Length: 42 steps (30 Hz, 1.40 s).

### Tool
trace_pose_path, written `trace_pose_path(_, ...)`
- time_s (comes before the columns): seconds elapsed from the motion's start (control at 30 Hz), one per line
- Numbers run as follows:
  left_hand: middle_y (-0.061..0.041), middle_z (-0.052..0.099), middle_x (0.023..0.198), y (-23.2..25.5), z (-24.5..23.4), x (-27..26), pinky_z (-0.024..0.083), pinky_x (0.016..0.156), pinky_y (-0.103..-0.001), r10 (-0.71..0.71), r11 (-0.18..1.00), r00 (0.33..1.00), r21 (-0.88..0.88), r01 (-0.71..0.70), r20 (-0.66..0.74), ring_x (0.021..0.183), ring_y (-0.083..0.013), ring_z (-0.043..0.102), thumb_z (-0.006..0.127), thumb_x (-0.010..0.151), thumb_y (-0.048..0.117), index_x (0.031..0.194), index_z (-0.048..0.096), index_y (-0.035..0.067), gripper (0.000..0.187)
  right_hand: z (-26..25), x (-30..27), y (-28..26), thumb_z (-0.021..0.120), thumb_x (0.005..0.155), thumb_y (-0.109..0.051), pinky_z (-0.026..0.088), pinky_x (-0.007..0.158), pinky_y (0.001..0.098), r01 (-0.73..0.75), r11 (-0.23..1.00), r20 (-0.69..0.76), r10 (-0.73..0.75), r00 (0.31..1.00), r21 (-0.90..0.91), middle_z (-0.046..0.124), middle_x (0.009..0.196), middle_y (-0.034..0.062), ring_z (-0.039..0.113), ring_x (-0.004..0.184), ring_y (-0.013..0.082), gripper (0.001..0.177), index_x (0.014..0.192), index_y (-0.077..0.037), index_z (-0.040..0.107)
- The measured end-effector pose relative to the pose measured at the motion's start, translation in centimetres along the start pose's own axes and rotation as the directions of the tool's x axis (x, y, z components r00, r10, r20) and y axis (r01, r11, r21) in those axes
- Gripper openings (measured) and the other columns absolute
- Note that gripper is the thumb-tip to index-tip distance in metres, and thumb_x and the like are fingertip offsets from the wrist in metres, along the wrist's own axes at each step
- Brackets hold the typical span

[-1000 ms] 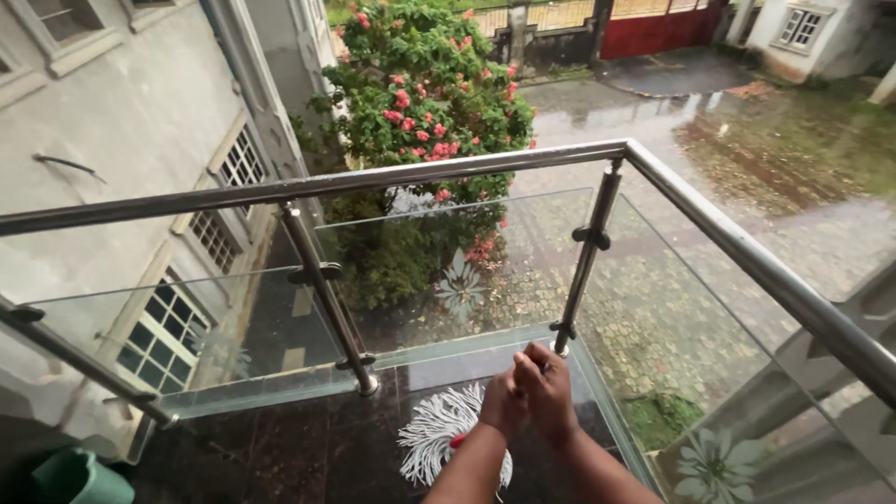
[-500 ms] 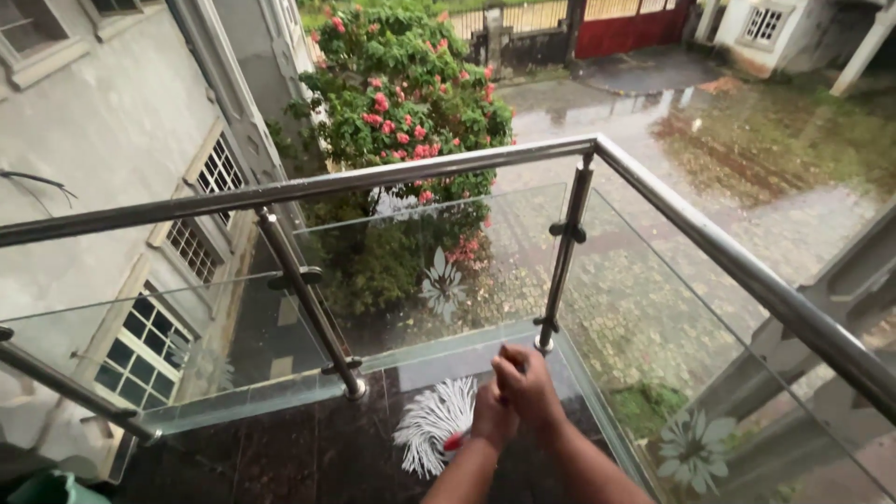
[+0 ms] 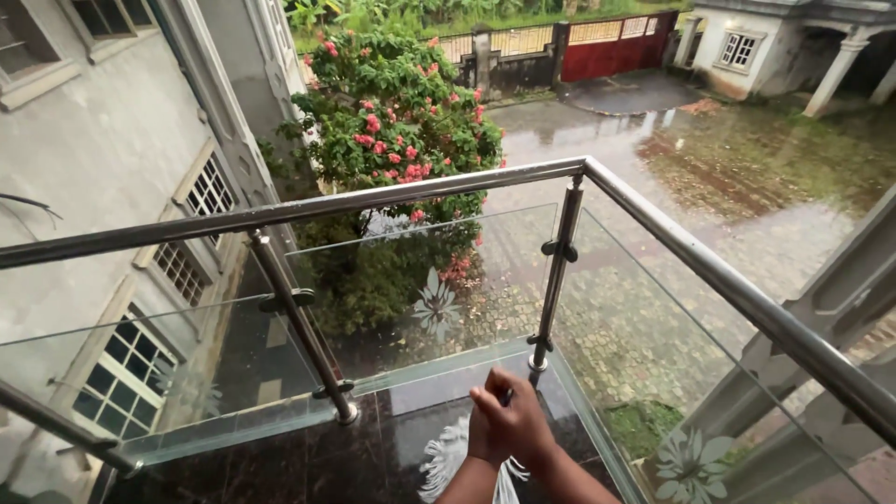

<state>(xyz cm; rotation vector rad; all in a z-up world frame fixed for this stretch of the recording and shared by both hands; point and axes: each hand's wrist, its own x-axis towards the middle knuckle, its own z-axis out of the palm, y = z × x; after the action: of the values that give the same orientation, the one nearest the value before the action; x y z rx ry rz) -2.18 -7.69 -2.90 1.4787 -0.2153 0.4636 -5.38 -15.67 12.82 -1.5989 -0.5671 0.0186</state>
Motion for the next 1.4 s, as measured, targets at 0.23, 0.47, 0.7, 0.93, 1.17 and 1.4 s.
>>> trace_pose_path(0.23, 0.0, 0.063, 0.098, -10.0, 0.6, 0.3, 0.051, 0.079, -0.033, -0.442, 0.883, 0.883, -0.097, 0.46, 0.159, 0.09, -0.0124, 0.057, 0.047, 0.105, 0.021, 0.111, 0.062, 0.006, 0.022, -1.8, -0.8, 6.9, 0.069, 0.088, -0.015, 0.042, 0.057, 0.0291, -0.074, 0.993, -0.06, 0.079, 0.995, 0.092, 0.05, 0.063, -0.0001, 0.046, 0.064, 0.007, 0.028, 0.071, -0.002, 0.052)
trace_pose_path(0.47, -0.015, 0.073, 0.101, -4.1, 3.0, 2.0, 0.055, 0.078, -0.042, -0.286, 0.944, 0.94, -0.113, 0.31, 0.184, 0.094, -0.0315, 0.068, 0.063, 0.092, 0.028, 0.109, 0.065, 0.005, 0.029, -5.3, 1.3, 6.9, 0.066, 0.091, -0.012, 0.033, 0.053, 0.0294, -0.012, 1.0, -0.143, 0.012, 0.99, 0.002, 0.037, 0.065, -0.0036, 0.038, 0.064, 0.006, 0.031, 0.069, -0.005, 0.045)
trace_pose_path(0.7, -0.025, 0.069, 0.088, 0.3, 4.8, 3.6, 0.054, 0.073, -0.05, -0.244, 0.832, 0.967, 0.527, 0.173, 0.069, 0.09, -0.0465, 0.068, 0.064, 0.087, 0.024, 0.095, 0.068, 0.004, 0.021, -7.4, 5.1, 0.2, 0.069, 0.09, -0.015, 0.028, 0.04, 0.0287, -0.245, 0.9, -0.095, 0.297, 0.95, 0.362, 0.043, 0.055, -0.002, 0.038, 0.044, 0.0094, 0.03, 0.068, -0.009, 0.05)
trace_pose_path(0.93, -0.021, 0.072, 0.089, 5.2, 4.9, 2.9, 0.053, 0.07, -0.051, -0.125, 0.875, 0.986, 0.481, 0.055, 0.114, 0.091, -0.0467, 0.066, 0.062, 0.081, 0.021, 0.106, 0.07, 0.013, 0.028, -7.8, 2.7, 3.5, 0.069, 0.089, -0.014, 0.033, 0.043, 0.026, -0.081, 0.933, -0.208, 0.163, 0.964, 0.352, 0.051, 0.059, -0.002, 0.044, 0.048, 0.0076, 0.022, 0.072, -0.007, 0.057)
trace_pose_path(1.17, -0.019, 0.073, 0.093, 4.5, 2.7, 2.8, 0.055, 0.073, -0.049, -0.202, 0.83, 0.974, 0.545, 0.117, 0.099, 0.095, -0.0429, 0.068, 0.068, 0.081, 0.021, 0.11, 0.066, 0.016, 0.029, -5.7, 1.7, 5.2, 0.066, 0.091, -0.014, 0.04, 0.044, 0.0261, -0.023, 0.93, -0.235, 0.116, 0.965, 0.366, 0.052, 0.058, 0.0002, 0.047, 0.048, 0.0083, 0.025, 0.071, -0.005, 0.056)
trace_pose_path(1.4, -0.02, 0.073, 0.102, 4.6, 1.1, 3.2, 0.055, 0.079, -0.05, -0.158, 0.841, 0.979, 0.538, 0.064, 0.131, 0.1, -0.044, 0.066, 0.064, 0.085, 0.017, 0.113, 0.068, 0.014, 0.029, -4.5, 3.3, 8.4, 0.067, 0.094, -0.012, 0.036, 0.045, 0.0259, 0.013, 0.927, -0.12, 0.035, 0.992, 0.375, 0.046, 0.059, -0.0017, 0.043, 0.05, 0.0069, 0.028, 0.071, -0.008, 0.051)
